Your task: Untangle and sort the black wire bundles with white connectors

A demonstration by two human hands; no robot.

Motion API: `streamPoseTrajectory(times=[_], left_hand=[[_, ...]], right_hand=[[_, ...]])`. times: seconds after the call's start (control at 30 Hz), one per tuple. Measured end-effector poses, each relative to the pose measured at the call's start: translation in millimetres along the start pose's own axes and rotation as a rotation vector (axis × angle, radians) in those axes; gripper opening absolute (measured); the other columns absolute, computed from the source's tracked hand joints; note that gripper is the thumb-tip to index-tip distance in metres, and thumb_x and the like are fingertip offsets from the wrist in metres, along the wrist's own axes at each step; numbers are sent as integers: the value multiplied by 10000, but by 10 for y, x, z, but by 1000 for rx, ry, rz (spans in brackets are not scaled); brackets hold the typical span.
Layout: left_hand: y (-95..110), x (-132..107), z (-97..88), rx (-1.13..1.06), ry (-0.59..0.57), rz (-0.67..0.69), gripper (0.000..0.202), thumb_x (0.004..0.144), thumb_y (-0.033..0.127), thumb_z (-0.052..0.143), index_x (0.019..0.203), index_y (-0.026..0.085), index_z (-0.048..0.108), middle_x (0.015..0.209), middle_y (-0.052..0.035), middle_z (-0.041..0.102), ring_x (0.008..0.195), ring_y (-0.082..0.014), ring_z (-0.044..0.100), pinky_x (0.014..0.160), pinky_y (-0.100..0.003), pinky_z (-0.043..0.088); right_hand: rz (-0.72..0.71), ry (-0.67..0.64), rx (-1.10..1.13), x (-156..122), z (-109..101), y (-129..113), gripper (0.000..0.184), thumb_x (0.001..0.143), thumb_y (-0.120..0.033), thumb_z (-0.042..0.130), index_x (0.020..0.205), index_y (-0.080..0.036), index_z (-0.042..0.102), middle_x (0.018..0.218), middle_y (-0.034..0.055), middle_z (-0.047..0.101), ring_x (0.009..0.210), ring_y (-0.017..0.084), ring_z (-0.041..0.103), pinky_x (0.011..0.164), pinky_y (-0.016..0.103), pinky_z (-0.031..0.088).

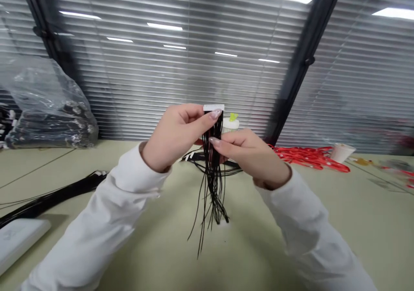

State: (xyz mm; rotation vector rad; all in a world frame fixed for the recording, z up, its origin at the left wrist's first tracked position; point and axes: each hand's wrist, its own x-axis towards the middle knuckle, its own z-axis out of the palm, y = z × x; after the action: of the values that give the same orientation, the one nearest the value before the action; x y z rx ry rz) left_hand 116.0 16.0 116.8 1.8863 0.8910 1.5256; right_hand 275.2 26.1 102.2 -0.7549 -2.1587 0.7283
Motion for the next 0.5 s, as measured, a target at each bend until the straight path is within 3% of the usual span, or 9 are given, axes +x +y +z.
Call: streamPoseTrajectory(times=[0.23,0.37,0.5], left_hand=[[29,91,-40,133,-104,23,290,752,406,572,667,136,637,636,-28,583,625,-125,571,531,-195,485],[49,68,-19,173,-176,11,322,785,417,524,688,132,640,667,-40,616,647,-139,591,543,-197,476],[97,24,17,330,-111,63,330,799,394,498,615,132,576,602,-26,581,597,-123,552,512,-188,419]], right_hand=[[-109,190,223,159,-123,7,332,797,-376,561,620,-109,472,567,-7,456,550,64,485,521,187,409],[-100,179,275,134,-178,32,284,779,-303,588,591,-100,521,559,7,504,533,68,505,511,186,418],[-101,206,324,97,-208,-3,257,760,-231,589,548,-105,515,529,-8,487,509,52,480,496,170,403]])
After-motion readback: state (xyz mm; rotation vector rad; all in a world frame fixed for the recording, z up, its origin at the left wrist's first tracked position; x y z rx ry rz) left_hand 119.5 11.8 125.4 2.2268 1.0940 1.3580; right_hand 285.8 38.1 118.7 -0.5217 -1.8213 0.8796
